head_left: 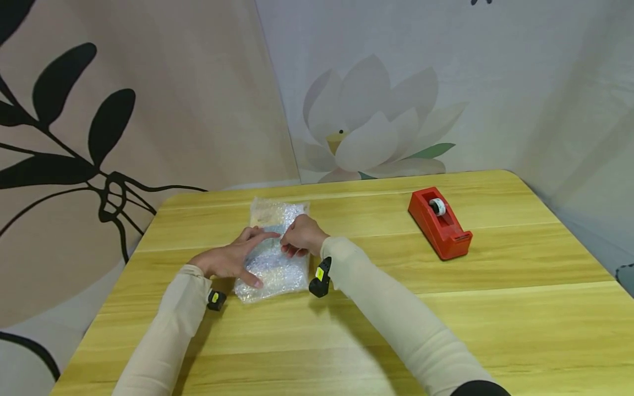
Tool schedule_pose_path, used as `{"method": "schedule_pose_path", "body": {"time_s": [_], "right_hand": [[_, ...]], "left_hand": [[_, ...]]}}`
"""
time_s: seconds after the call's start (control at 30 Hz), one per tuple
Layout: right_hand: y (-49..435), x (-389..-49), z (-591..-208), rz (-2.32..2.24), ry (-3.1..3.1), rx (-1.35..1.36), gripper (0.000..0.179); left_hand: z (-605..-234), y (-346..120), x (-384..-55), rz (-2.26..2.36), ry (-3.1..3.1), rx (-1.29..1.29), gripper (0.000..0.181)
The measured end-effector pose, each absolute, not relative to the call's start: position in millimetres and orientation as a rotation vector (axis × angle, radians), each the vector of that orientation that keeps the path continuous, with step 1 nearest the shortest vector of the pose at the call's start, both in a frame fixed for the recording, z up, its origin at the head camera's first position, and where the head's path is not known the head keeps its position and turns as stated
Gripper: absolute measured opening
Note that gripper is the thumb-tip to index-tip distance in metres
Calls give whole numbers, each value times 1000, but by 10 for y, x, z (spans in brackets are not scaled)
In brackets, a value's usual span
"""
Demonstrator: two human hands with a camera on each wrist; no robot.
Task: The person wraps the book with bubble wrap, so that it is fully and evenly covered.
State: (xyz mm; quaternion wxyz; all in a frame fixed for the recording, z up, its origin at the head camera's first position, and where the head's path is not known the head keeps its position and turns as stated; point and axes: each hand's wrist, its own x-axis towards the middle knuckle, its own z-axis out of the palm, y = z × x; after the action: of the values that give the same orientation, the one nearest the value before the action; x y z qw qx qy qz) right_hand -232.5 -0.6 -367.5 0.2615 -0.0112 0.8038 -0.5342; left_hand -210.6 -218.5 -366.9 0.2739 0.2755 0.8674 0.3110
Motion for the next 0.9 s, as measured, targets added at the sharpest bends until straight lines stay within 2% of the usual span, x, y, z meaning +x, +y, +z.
{"method": "schedule_pose_path", "body": {"time_s": [0.43, 0.67, 0.9], "right_hand": [[-21, -2290, -3697, -1493, 2198, 21, 12], [1, -2270, -3712, -1555, 2166, 52, 23], [24, -2273, -3712, -1547, 2179, 40, 16]], "left_hand": [[-3619, -2176, -2105, 764, 2333, 704, 114], [-3623, -2175, -2108, 747, 2328, 693, 114], [-3638, -2171, -2132, 721, 2339, 692, 114]]}}
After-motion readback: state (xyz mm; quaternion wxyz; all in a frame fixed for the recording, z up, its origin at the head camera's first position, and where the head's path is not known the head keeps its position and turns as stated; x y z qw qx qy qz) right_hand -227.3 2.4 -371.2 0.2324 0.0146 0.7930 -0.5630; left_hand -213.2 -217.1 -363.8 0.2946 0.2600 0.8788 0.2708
